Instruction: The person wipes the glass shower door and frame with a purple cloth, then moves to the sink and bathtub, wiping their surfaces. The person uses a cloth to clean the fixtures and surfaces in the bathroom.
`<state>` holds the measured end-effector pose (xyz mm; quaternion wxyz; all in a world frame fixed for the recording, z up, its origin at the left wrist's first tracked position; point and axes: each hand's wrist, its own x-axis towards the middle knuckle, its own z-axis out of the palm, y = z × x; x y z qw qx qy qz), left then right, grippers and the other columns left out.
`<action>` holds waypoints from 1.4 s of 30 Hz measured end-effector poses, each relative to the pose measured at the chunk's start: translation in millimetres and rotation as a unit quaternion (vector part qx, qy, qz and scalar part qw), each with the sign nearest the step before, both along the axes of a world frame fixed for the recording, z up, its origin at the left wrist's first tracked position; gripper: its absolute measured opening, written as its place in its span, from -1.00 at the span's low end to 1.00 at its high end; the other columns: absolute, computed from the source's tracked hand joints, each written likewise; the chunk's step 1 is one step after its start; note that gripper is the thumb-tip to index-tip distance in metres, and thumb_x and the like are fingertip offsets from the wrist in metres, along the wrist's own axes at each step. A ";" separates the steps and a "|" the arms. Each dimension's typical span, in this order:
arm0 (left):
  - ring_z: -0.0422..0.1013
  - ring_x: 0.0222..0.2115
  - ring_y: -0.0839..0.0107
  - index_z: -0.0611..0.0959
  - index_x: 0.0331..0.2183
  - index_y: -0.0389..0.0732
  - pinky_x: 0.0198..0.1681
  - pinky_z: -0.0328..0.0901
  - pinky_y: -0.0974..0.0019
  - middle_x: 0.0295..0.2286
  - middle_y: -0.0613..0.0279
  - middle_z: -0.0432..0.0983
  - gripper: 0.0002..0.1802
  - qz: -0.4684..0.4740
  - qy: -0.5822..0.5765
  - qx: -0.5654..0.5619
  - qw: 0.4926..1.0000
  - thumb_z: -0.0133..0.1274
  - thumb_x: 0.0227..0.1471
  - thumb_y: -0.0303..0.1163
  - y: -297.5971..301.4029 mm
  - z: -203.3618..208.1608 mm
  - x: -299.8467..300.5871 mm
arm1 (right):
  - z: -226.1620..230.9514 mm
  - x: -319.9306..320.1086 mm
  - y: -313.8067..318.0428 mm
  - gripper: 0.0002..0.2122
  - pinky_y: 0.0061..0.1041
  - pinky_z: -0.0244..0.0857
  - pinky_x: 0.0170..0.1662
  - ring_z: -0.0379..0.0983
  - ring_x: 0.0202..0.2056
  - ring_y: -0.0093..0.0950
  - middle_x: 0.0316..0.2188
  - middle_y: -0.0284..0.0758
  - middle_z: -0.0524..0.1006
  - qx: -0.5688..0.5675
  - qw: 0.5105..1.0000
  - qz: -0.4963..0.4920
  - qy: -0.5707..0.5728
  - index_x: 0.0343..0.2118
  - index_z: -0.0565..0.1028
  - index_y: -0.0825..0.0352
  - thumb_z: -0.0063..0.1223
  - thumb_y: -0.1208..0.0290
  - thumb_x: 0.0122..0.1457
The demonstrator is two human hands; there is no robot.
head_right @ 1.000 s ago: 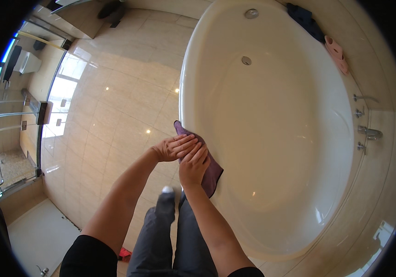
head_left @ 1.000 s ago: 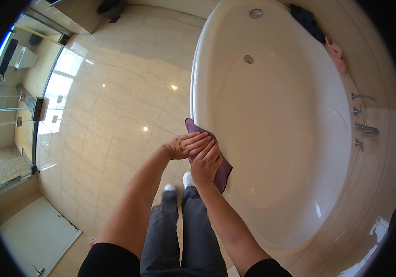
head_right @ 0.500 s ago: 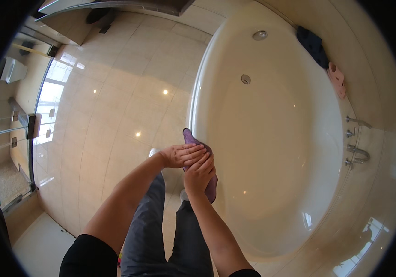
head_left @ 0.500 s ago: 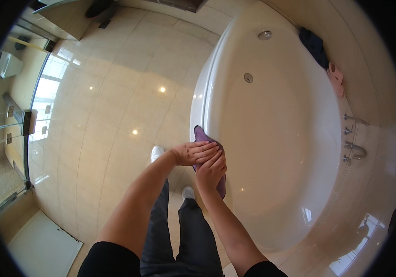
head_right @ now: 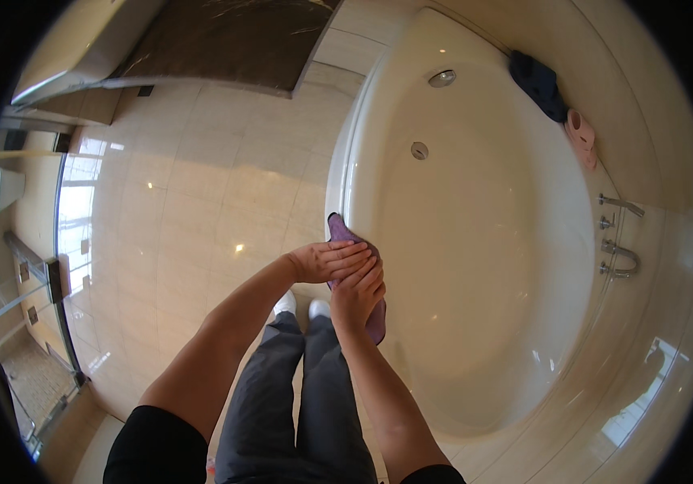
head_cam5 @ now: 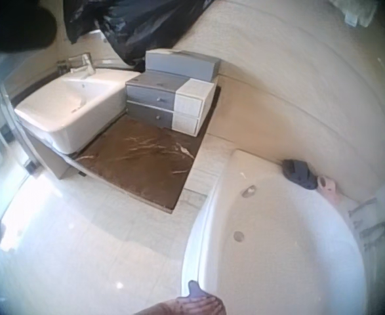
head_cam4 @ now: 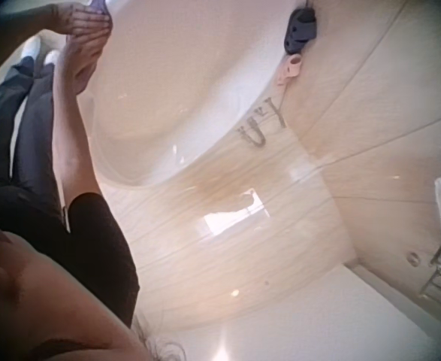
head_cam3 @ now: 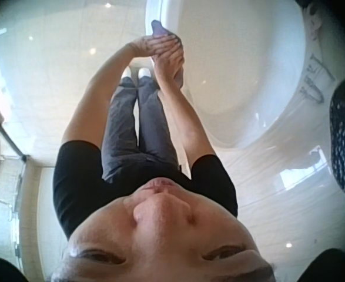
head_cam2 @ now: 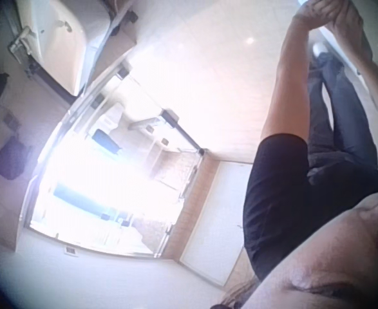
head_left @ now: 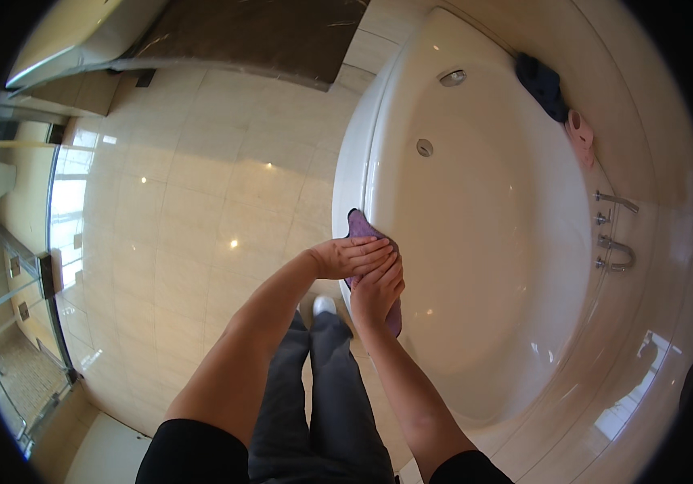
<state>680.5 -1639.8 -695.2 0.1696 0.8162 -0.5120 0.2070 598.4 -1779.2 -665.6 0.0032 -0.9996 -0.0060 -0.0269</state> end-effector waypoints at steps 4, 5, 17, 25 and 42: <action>0.20 0.24 0.34 0.43 0.15 -0.18 0.36 0.02 0.23 0.19 0.24 0.31 -0.45 -0.013 0.014 0.028 0.999 -0.07 0.10 -0.32 5.1 3.4 36.5 | 0.4 35.0 6.7 -0.13 -0.09 0.18 0.13 0.22 0.17 -0.03 0.20 0.10 0.18 0.008 1.000 -0.013 -0.005 0.23 0.05 0.66 0.33 0.29 -0.03; 0.22 0.22 0.34 0.44 0.14 -0.17 0.35 0.04 0.23 0.18 0.24 0.32 -0.47 -0.018 0.017 0.033 0.999 -0.06 0.11 -0.33 5.8 4.8 45.8 | 1.9 43.5 8.5 -0.13 -0.10 0.19 0.13 0.23 0.17 -0.04 0.19 0.10 0.19 0.010 1.000 -0.017 -0.005 0.23 0.06 0.65 0.33 0.29 -0.04; 0.19 0.25 0.32 0.41 0.19 -0.10 0.35 0.05 0.16 0.20 0.24 0.30 -0.46 0.006 0.006 0.163 0.987 -0.09 0.16 -0.32 27.1 33.1 199.6 | 6.8 203.7 49.1 -0.51 -0.07 0.25 0.07 0.30 0.12 -0.03 0.10 0.18 0.31 0.009 0.997 -0.077 -0.017 0.13 0.27 0.67 -0.09 0.42 0.20; 0.16 0.27 0.33 0.41 0.20 -0.05 0.36 -0.04 0.00 0.22 0.25 0.28 -0.46 0.044 0.045 0.175 0.983 -0.11 0.17 -0.30 27.2 25.5 238.7 | 8.8 252.9 52.8 -0.52 -0.08 0.25 0.07 0.30 0.14 -0.02 0.12 0.20 0.30 0.001 0.996 -0.086 -0.003 0.15 0.28 0.64 -0.16 0.41 0.22; 0.18 0.26 0.32 0.47 0.15 -0.08 0.33 0.01 0.03 0.18 0.25 0.35 -0.49 0.095 0.301 0.020 0.949 -0.01 0.14 -0.44 22.7 24.7 346.6 | 0.9 373.7 65.1 -0.47 -0.05 0.17 0.16 0.23 0.16 0.06 0.16 0.24 0.20 0.016 0.989 -0.147 0.025 0.20 0.18 0.64 -0.11 0.41 0.23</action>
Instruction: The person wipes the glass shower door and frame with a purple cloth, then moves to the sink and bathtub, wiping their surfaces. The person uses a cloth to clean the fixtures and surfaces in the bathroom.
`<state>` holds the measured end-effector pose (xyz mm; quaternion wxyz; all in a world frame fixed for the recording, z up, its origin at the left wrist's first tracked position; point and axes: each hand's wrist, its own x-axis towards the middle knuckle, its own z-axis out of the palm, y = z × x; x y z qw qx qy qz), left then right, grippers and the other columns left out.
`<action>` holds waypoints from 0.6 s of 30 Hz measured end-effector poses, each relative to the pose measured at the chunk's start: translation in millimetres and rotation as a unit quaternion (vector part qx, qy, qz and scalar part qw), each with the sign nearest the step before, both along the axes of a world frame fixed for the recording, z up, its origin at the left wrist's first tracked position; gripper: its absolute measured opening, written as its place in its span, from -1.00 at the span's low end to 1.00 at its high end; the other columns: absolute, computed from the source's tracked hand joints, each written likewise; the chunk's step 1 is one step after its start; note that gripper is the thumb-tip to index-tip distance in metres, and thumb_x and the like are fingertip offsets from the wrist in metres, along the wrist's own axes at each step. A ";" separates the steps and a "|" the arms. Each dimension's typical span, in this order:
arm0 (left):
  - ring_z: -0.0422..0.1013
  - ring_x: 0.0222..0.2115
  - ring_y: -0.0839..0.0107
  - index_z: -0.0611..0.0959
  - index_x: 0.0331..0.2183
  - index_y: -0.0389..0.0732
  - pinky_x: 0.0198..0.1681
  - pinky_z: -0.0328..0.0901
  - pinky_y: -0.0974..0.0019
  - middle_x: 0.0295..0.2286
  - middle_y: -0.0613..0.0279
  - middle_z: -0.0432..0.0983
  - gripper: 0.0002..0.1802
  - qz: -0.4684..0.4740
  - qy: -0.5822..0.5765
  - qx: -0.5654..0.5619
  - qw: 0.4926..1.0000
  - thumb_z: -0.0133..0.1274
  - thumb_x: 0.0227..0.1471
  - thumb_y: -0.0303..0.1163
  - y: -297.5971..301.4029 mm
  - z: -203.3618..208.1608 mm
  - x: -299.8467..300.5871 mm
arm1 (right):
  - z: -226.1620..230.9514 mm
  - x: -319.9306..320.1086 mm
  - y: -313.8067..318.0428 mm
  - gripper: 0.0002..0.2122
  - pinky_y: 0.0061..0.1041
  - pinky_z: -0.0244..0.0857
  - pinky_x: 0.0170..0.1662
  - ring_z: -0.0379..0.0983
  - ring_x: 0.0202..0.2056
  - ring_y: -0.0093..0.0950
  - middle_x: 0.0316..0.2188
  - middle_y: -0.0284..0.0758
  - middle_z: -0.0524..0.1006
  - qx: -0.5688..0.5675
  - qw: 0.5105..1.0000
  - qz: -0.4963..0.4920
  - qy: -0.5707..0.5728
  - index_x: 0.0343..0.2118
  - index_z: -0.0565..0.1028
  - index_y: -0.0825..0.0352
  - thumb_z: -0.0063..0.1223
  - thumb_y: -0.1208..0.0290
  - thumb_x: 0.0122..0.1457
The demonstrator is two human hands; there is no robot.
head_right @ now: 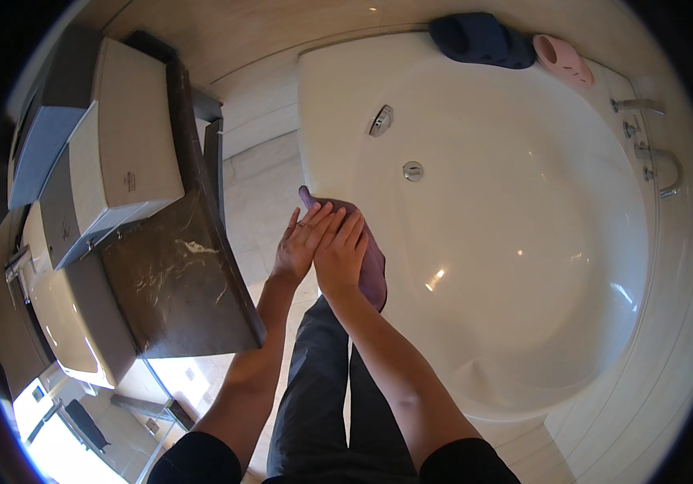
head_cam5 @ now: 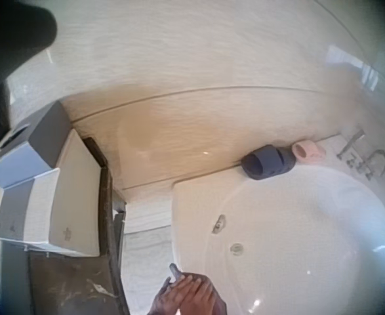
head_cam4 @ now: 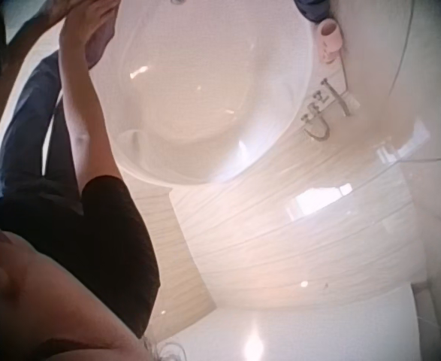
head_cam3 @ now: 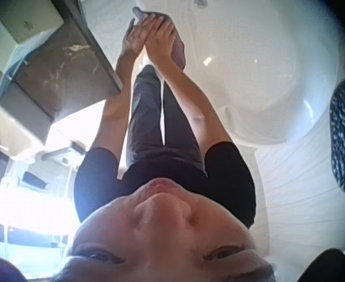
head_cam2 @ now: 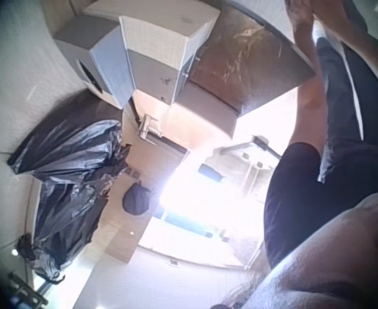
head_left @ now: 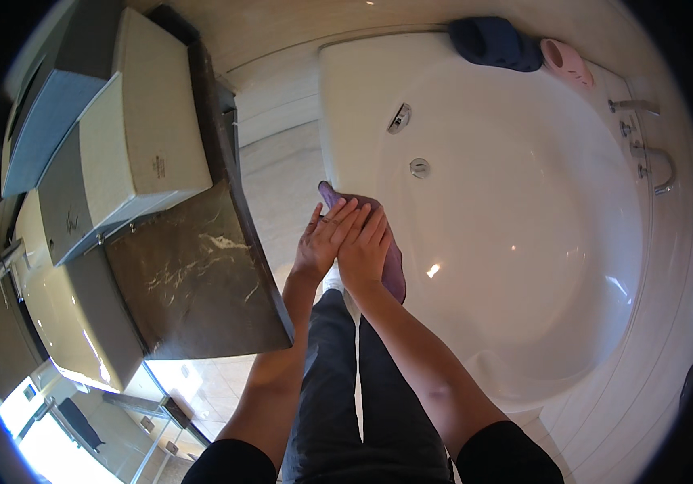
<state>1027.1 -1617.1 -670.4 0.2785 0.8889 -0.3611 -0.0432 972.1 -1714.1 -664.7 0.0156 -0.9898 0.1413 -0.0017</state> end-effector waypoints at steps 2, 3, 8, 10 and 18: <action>0.18 0.26 0.29 0.48 0.14 -0.07 0.33 0.00 0.00 0.18 0.24 0.35 -0.50 0.027 0.010 -0.033 0.999 0.00 0.14 -0.43 -3.6 -1.3 10.6 | -1.3 13.7 1.0 -0.49 -0.05 0.20 0.14 0.24 0.17 0.05 0.16 0.26 0.23 0.002 1.000 -0.010 -0.016 0.19 0.21 0.62 -0.12 0.41 0.23; 0.18 0.26 0.27 0.49 0.14 -0.06 0.33 0.00 -0.01 0.18 0.24 0.35 -0.50 0.035 0.014 -0.058 0.998 0.01 0.14 -0.43 -5.7 -2.3 15.3 | -2.0 19.4 1.3 -0.50 -0.05 0.22 0.13 0.25 0.17 0.05 0.15 0.27 0.24 0.002 1.000 -0.020 -0.009 0.19 0.23 0.60 -0.12 0.41 0.23; 0.16 0.27 0.27 0.52 0.10 -0.07 0.33 0.00 0.01 0.18 0.24 0.34 -0.55 0.080 0.060 -0.052 0.994 -0.01 0.16 -0.42 -14.6 -9.3 34.1 | -11.8 45.1 4.2 -0.49 0.02 0.18 0.15 0.16 0.22 0.09 0.21 0.27 0.16 0.016 0.998 -0.057 -0.006 0.24 0.20 0.52 -0.12 0.41 0.25; 0.14 0.28 0.25 0.51 0.12 -0.07 0.33 -0.01 0.00 0.20 0.23 0.32 -0.54 0.089 0.076 -0.078 0.990 -0.02 0.17 -0.43 -17.2 -11.8 35.7 | -15.2 48.0 4.0 -0.48 0.02 0.19 0.14 0.15 0.22 0.09 0.21 0.27 0.16 0.018 0.998 -0.056 -0.025 0.24 0.19 0.52 -0.10 0.41 0.24; 0.00 0.33 0.08 0.40 0.22 -0.09 0.34 -0.08 -0.05 0.30 0.12 0.11 -0.47 0.102 0.070 -0.045 0.991 -0.08 0.21 -0.41 -25.9 -8.3 15.4 | -7.8 27.9 -10.9 -0.47 -0.06 0.17 0.18 0.18 0.22 0.05 0.24 0.19 0.15 0.091 0.991 -0.033 -0.097 0.26 0.20 0.42 -0.08 0.41 0.21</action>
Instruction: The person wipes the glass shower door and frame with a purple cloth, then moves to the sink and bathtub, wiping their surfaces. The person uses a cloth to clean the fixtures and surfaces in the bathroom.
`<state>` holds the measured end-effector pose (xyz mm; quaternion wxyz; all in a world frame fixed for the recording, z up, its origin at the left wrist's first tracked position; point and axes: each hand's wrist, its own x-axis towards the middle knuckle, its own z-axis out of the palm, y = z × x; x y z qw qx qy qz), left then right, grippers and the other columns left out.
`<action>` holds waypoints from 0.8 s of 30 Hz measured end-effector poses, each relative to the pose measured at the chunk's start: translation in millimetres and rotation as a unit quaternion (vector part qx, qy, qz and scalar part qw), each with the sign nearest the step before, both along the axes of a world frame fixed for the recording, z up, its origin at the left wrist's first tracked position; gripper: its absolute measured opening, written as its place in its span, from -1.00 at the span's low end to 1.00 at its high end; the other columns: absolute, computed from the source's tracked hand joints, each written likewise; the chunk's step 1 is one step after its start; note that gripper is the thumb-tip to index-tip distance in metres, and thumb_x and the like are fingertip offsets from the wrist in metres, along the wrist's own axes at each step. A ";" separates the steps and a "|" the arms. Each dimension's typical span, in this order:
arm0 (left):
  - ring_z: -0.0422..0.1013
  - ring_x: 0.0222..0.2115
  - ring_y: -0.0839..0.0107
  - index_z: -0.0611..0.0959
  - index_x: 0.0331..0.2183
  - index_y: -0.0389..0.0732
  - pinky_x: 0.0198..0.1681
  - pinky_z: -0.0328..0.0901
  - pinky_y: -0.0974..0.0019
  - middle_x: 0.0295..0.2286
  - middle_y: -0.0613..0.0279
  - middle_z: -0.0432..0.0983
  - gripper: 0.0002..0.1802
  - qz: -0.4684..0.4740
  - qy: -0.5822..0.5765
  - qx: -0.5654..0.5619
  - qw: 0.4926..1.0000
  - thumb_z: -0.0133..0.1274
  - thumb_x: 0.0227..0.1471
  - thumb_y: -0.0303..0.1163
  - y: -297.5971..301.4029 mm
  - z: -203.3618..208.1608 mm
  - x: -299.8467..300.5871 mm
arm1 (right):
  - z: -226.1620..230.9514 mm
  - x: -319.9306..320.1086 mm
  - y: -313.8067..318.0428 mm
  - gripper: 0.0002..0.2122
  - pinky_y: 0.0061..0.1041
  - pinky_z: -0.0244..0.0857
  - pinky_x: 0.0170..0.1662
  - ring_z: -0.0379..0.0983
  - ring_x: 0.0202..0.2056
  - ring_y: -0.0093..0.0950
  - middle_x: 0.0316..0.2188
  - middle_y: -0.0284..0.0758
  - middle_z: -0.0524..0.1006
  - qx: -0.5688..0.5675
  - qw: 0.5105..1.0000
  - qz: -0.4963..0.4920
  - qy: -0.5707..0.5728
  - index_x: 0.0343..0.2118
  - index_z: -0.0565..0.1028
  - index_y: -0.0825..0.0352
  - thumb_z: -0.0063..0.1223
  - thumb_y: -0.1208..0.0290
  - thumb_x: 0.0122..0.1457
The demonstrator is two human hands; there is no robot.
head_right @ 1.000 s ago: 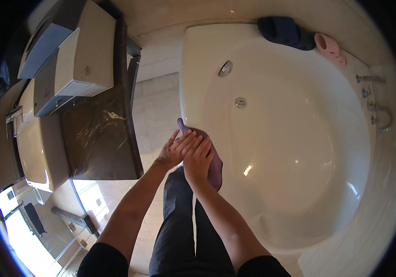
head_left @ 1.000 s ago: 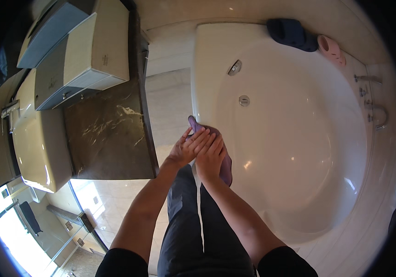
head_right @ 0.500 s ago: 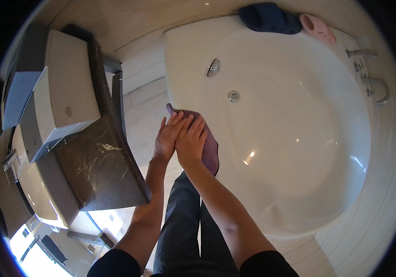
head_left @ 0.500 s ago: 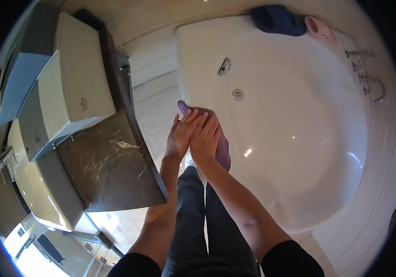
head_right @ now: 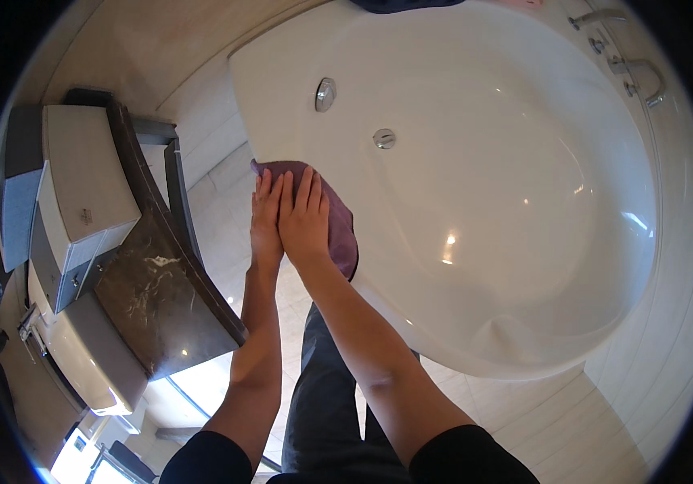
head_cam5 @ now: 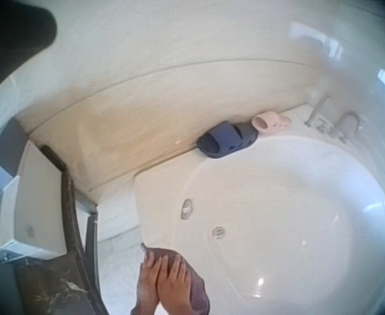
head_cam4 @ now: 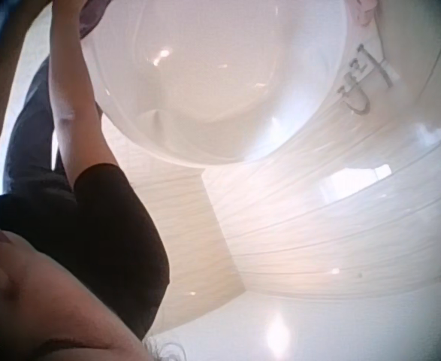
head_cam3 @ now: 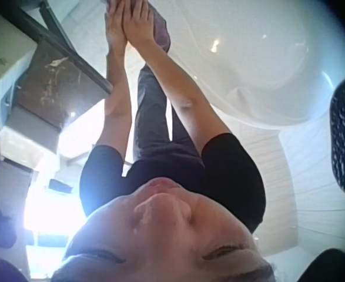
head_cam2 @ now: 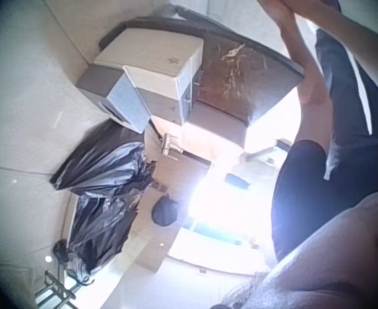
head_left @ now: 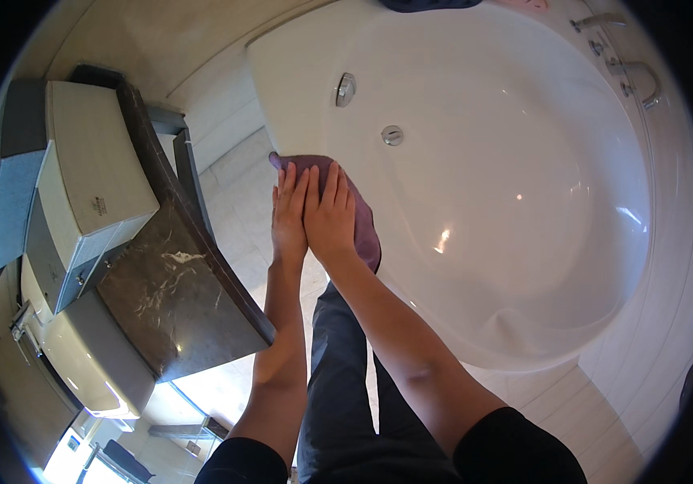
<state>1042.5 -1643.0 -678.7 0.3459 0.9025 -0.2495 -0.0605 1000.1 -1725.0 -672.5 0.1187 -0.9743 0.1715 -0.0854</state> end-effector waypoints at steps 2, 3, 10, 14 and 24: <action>-0.04 0.34 0.07 0.36 0.24 -0.07 0.35 -0.11 -0.09 0.32 0.11 0.03 -0.45 -0.003 -0.009 0.045 0.999 -0.11 0.21 -0.41 -0.6 0.8 -16.0 | 3.5 -15.8 -3.2 -0.47 -0.11 0.16 0.20 0.18 0.22 0.04 0.25 0.18 0.15 0.019 1.000 0.014 0.013 0.26 0.20 0.42 -0.10 0.41 0.22; -0.06 0.34 0.06 0.34 0.26 -0.07 0.35 -0.12 -0.11 0.33 0.10 0.00 -0.43 -0.002 -0.005 0.063 0.998 -0.12 0.22 -0.40 -2.3 -0.6 -32.3 | 4.4 -31.2 -6.5 -0.46 -0.13 0.15 0.21 0.18 0.22 0.03 0.25 0.17 0.15 0.028 0.999 0.020 0.034 0.26 0.19 0.42 -0.11 0.40 0.22; -0.14 0.35 -0.08 0.20 0.30 -0.17 0.34 -0.17 -0.21 0.35 0.01 -0.10 -0.33 -0.041 -0.027 0.120 0.992 -0.12 0.16 -0.43 -2.6 -3.6 -130.5 | 15.2 -129.3 -18.5 -0.46 -0.13 0.16 0.22 0.19 0.22 -0.02 0.24 0.13 0.19 0.074 0.993 0.038 0.080 0.27 0.19 0.39 -0.13 0.37 0.21; -0.12 0.35 -0.10 0.28 0.26 -0.20 0.33 -0.17 -0.23 0.33 -0.02 -0.04 -0.35 -0.051 -0.005 0.098 0.994 -0.10 0.12 -0.43 -7.7 11.2 -179.3 | 25.0 -179.3 -27.8 -0.47 -0.12 0.17 0.20 0.22 0.21 -0.03 0.22 0.10 0.22 0.082 0.993 0.050 0.074 0.25 0.22 0.38 -0.09 0.38 0.19; -0.03 0.33 0.00 0.45 0.16 -0.25 0.34 -0.21 -0.17 0.26 0.01 0.17 -0.43 -0.084 -0.003 0.077 0.993 -0.07 0.14 -0.27 -18.5 26.0 -169.1 | 41.4 -219.1 -36.9 -0.48 -0.12 0.17 0.19 0.28 0.20 -0.14 0.24 -0.06 0.29 0.097 0.993 0.009 0.073 0.22 0.33 0.20 0.08 0.26 0.17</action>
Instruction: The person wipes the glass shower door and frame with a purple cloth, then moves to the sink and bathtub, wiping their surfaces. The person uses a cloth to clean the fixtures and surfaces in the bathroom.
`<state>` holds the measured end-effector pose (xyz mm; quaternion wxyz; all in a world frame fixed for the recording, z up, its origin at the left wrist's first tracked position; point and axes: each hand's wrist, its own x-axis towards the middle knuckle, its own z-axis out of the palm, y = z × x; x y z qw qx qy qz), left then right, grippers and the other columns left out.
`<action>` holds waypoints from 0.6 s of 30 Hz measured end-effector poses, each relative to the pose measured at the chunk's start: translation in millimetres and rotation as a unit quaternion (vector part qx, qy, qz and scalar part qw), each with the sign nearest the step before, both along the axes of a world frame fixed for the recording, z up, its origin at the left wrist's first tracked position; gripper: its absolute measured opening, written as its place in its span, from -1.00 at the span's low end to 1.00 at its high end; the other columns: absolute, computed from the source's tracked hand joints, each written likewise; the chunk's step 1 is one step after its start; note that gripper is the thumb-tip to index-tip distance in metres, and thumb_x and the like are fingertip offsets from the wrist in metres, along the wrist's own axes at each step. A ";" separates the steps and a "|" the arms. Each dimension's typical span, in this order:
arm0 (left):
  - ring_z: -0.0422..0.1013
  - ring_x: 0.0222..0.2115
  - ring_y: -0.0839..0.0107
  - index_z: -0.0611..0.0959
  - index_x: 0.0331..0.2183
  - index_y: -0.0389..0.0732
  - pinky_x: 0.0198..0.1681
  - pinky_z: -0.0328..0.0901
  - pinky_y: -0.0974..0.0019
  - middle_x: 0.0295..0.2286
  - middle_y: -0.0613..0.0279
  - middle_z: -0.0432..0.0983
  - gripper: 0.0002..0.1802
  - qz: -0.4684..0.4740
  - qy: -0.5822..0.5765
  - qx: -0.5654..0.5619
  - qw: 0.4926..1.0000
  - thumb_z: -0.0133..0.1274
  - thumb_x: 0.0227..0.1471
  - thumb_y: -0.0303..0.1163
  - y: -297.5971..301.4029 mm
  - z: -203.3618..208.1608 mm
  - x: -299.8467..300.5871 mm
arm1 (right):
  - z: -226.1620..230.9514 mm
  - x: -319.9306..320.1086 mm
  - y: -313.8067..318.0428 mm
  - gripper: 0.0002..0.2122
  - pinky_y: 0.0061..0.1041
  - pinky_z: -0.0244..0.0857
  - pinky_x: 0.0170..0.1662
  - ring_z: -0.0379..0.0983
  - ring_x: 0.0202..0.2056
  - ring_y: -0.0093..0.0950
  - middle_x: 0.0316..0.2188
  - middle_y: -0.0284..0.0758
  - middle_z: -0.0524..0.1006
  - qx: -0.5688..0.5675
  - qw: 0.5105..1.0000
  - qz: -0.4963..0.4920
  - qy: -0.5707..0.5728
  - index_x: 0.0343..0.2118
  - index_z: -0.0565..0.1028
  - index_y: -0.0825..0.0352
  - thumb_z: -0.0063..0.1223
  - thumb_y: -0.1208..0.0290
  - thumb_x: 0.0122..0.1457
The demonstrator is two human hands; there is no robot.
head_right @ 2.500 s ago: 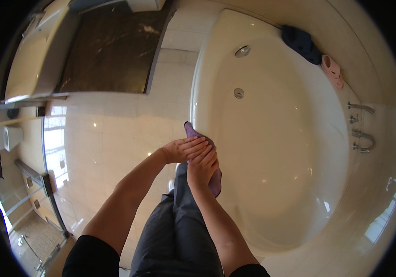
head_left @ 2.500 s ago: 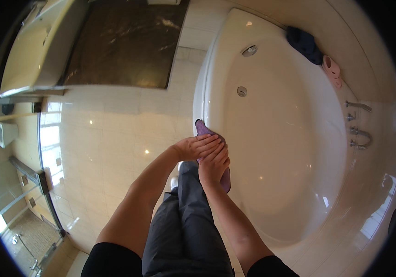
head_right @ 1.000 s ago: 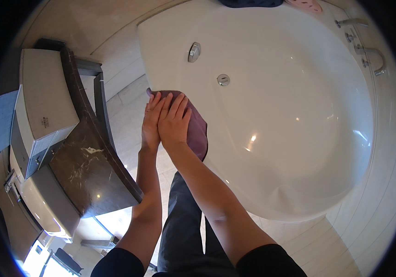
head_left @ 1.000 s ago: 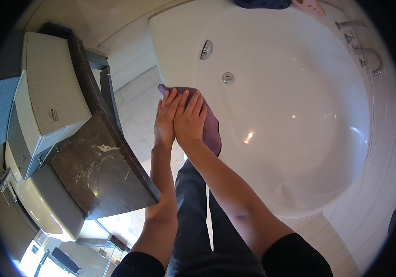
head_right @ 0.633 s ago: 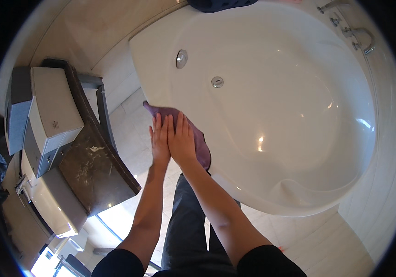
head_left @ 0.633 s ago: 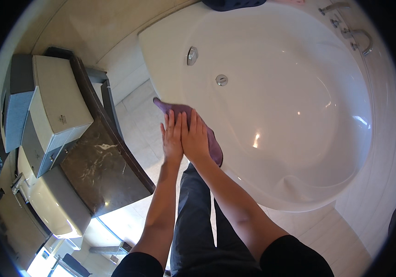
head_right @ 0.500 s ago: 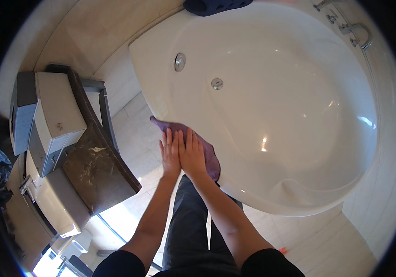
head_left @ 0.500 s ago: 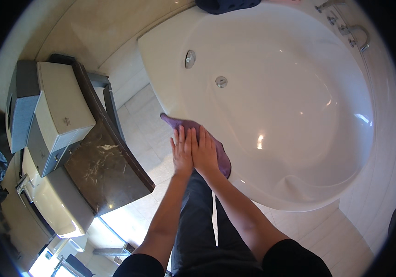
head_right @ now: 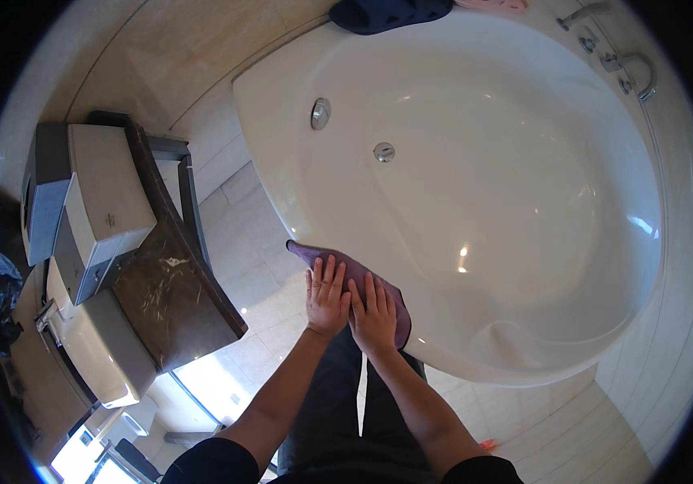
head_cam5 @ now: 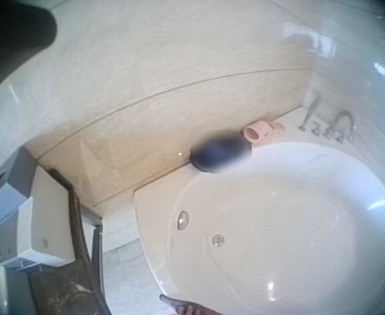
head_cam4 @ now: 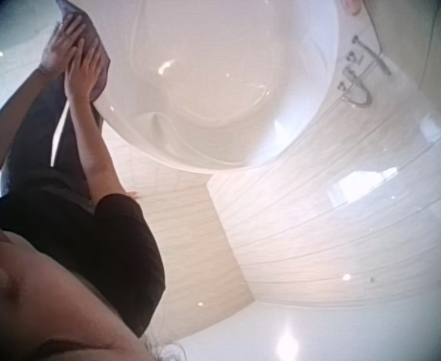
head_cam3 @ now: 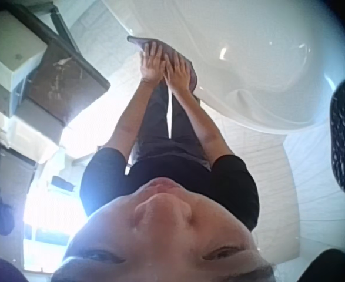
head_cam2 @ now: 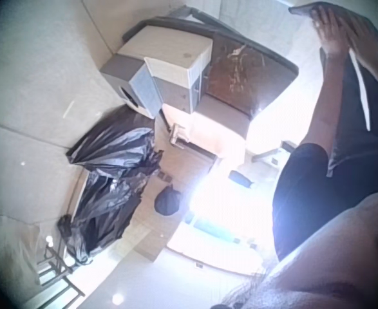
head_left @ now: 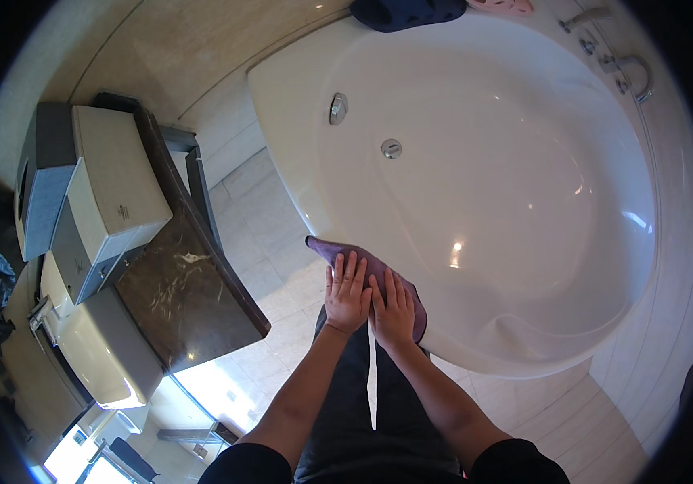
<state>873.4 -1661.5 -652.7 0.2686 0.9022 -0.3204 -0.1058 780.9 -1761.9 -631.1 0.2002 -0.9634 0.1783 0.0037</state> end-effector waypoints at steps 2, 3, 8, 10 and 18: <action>-0.01 0.32 0.02 0.47 0.15 -0.24 0.35 -0.20 -0.15 0.25 0.03 0.19 -0.45 0.001 -0.002 0.000 1.000 -0.09 0.16 -0.25 -9.3 1.8 8.5 | -2.5 9.8 0.3 -0.49 -0.15 0.21 0.16 0.32 0.17 -0.16 0.21 -0.08 0.33 0.012 1.000 -0.019 0.010 0.21 0.34 0.24 0.05 0.28 0.18; 0.00 0.32 0.03 0.47 0.15 -0.24 0.35 -0.19 -0.14 0.25 0.04 0.21 -0.46 0.002 0.002 0.000 1.000 -0.10 0.17 -0.25 -14.7 2.4 14.3 | -4.7 17.1 -0.3 -0.50 -0.18 0.24 0.15 0.34 0.16 -0.17 0.19 -0.10 0.35 0.018 0.999 -0.029 0.016 0.20 0.34 0.26 0.04 0.29 0.19; 0.07 0.30 0.16 0.50 0.12 -0.23 0.34 -0.17 -0.10 0.21 0.17 0.28 -0.50 0.027 -0.046 0.027 0.998 -0.11 0.19 -0.24 -39.5 -2.8 69.9 | -20.8 75.0 -15.9 -0.54 -0.31 0.31 0.13 0.39 0.12 -0.22 0.15 -0.15 0.41 0.129 0.991 -0.046 0.007 0.18 0.33 0.35 -0.05 0.36 0.21; 0.07 0.30 0.18 0.51 0.10 -0.23 0.34 -0.17 -0.10 0.20 0.20 0.29 -0.52 0.044 -0.055 0.031 0.997 -0.12 0.20 -0.25 -44.2 -3.2 94.5 | -23.3 101.6 -18.2 -0.56 -0.34 0.31 0.15 0.38 0.14 -0.24 0.17 -0.15 0.40 0.161 0.986 -0.047 0.009 0.18 0.32 0.37 -0.08 0.39 0.23; 0.03 0.31 0.28 0.53 0.10 -0.03 0.37 -0.21 -0.05 0.25 0.43 0.21 -0.58 0.122 -0.098 0.078 0.985 -0.12 0.22 -0.26 -66.8 -12.3 175.5 | -52.6 191.6 -35.2 -0.51 -0.34 0.21 0.23 0.25 0.25 -0.23 0.28 -0.16 0.27 0.316 0.945 -0.047 -0.066 0.28 0.21 0.33 -0.24 0.35 0.30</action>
